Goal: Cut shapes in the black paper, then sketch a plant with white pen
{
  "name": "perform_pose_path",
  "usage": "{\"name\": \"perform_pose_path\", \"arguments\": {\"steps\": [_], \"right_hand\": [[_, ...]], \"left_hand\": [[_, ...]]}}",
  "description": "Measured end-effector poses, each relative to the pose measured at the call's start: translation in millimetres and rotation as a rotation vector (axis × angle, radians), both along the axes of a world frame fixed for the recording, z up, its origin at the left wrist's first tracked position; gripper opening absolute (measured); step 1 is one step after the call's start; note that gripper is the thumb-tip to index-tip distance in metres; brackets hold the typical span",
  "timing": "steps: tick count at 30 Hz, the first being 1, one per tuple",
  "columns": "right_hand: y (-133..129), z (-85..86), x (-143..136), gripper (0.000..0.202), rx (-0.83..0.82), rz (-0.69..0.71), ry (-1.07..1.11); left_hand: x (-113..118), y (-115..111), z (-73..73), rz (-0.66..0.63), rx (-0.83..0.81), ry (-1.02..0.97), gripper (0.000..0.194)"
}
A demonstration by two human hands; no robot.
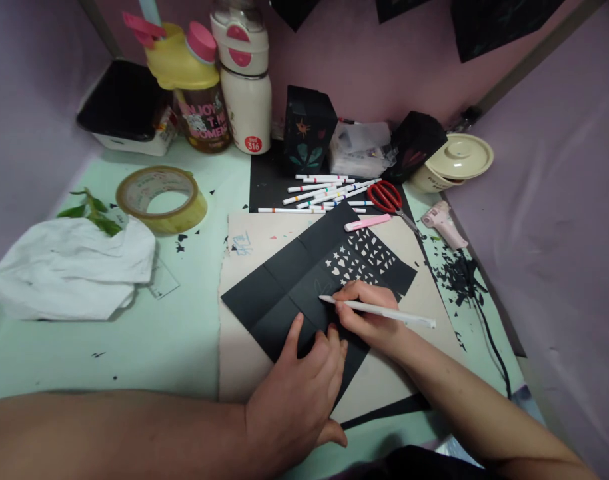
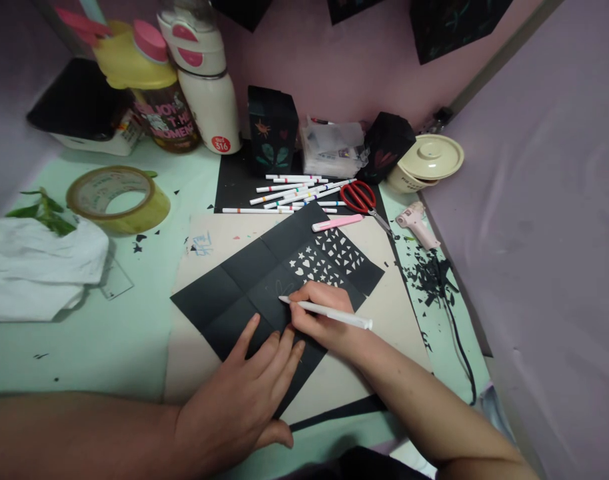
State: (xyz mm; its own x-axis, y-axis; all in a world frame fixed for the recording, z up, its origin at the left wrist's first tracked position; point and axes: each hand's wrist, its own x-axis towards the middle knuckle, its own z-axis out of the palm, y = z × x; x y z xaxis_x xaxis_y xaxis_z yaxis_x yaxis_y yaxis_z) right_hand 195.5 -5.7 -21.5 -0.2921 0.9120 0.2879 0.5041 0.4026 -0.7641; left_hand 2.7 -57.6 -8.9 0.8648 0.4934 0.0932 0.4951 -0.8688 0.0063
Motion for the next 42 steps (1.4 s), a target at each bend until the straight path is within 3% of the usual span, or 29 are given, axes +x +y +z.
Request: {"name": "perform_pose_path", "arguments": {"steps": [42], "right_hand": [[6.1,2.0,-7.6,0.006,-0.063,0.003,-0.023]], "left_hand": [[2.3,-1.2,-2.2,0.007,0.019,-0.009,0.097]]}}
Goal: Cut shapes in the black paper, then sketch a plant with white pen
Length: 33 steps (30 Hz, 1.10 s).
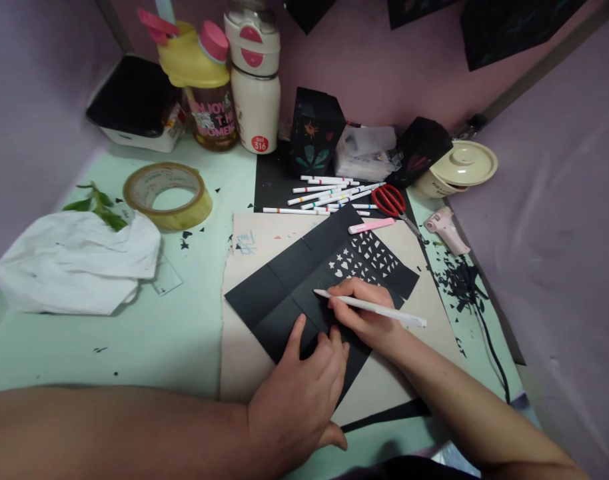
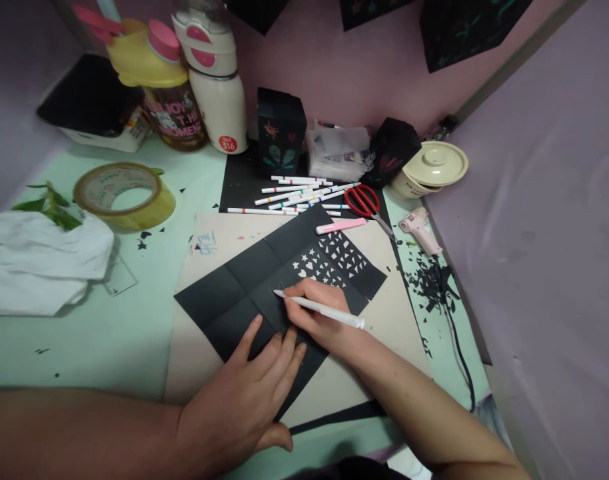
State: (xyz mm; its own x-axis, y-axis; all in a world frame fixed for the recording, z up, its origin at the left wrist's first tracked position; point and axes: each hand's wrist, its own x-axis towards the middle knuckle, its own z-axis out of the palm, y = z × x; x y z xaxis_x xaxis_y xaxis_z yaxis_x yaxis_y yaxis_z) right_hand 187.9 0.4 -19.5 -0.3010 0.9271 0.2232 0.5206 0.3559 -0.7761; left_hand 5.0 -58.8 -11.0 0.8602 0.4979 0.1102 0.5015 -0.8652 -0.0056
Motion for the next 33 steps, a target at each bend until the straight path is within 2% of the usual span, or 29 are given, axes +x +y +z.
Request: {"name": "perform_pose_path", "arguments": {"steps": [16,33], "right_hand": [[2.2,2.8,-2.1,0.009,-0.088,-0.03,-0.011],[5.1,4.9,-4.5,0.008,-0.086,-0.015,0.024]], "left_hand": [[0.6,-2.0,-1.9,0.014,-0.009,-0.003,0.098],[-0.4,-0.6,0.0,0.007,-0.008,0.021,0.096]]}}
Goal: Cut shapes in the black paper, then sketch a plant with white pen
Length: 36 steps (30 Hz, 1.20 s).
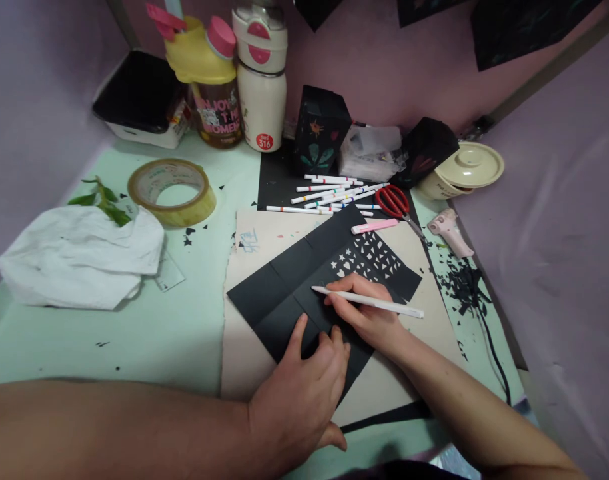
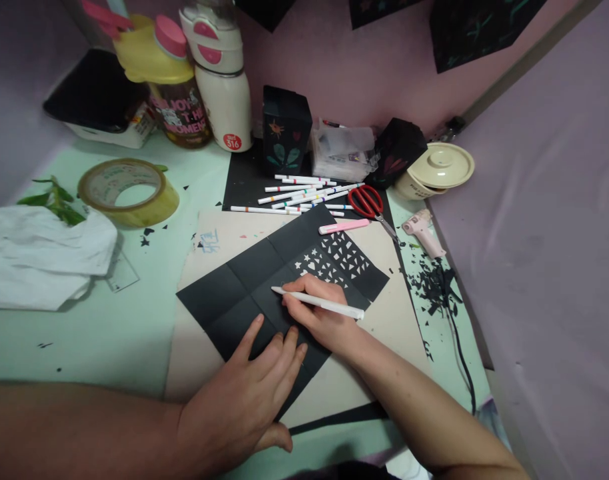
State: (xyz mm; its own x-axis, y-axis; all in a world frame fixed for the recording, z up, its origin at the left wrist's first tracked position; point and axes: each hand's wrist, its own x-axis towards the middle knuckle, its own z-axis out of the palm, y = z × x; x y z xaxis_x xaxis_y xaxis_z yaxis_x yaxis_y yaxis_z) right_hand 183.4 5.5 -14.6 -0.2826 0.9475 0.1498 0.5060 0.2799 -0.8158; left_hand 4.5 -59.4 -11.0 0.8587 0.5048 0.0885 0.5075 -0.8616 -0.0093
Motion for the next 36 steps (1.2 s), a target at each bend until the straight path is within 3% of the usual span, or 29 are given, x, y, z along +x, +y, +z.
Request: {"name": "perform_pose_path", "arguments": {"steps": [36], "right_hand": [[-3.3,1.3,2.0,0.009,-0.01,0.003,-0.015]], "left_hand": [[0.0,0.3,2.8,-0.002,-0.012,0.0,0.098]]}}
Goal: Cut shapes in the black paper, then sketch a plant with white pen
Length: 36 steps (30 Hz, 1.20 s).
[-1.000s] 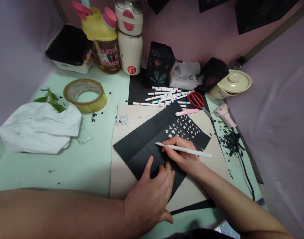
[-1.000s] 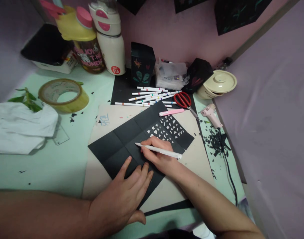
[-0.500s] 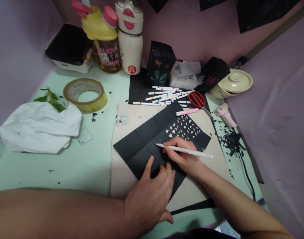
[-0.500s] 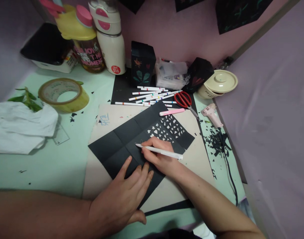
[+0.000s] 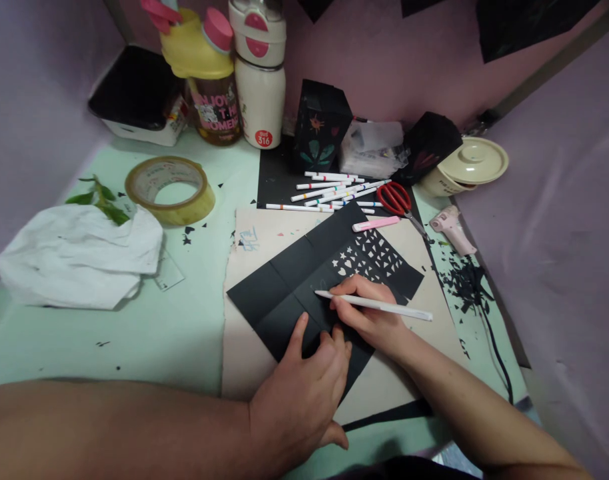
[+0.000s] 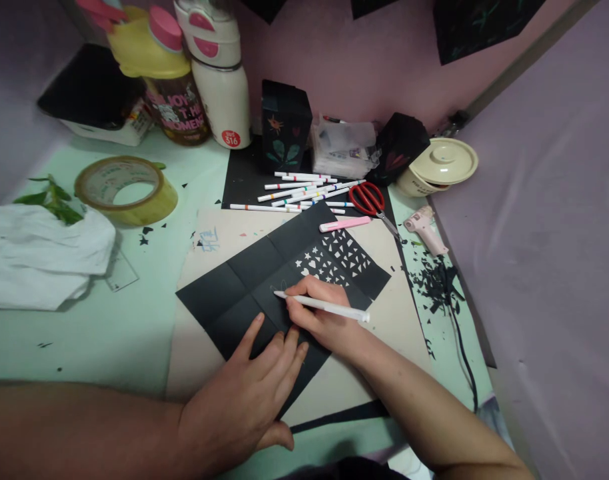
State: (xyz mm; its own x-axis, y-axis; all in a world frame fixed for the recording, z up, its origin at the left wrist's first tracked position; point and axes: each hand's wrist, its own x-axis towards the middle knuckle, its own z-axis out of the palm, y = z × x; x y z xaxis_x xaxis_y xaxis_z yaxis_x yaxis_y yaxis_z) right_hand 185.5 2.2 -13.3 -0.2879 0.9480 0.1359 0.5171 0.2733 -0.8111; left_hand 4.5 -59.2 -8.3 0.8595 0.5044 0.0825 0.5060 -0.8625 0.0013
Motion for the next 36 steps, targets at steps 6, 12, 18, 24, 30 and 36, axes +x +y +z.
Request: {"name": "perform_pose_path", "arguments": {"steps": [6,12,18,24,30,36], "right_hand": [[-0.8,-0.7,0.7,0.01,0.008,-0.007,0.011],[-1.2,-0.6,1.0,0.011,0.005,-0.017,0.004],[-2.8,-3.3,3.4,0.009,-0.006,-0.016,0.006],[-3.8,-4.4,5.0,0.008,0.014,-0.004,0.03],[-3.6,-3.7,4.9,0.01,0.0,-0.008,0.047],[-3.3,-4.5,5.6,0.011,0.011,0.006,0.065]], "left_hand": [[0.9,-0.7,-1.2,0.001,-0.008,0.005,0.098],[0.6,-0.3,-0.6,0.005,-0.008,-0.002,0.098],[0.3,-0.9,-0.7,-0.002,-0.011,0.003,0.096],[0.3,-0.6,-0.7,0.002,-0.003,0.005,0.094],[-0.6,-0.2,-0.7,-0.003,0.003,-0.008,0.094],[0.1,-0.8,-1.3,-0.002,-0.009,0.004,0.096]]}}
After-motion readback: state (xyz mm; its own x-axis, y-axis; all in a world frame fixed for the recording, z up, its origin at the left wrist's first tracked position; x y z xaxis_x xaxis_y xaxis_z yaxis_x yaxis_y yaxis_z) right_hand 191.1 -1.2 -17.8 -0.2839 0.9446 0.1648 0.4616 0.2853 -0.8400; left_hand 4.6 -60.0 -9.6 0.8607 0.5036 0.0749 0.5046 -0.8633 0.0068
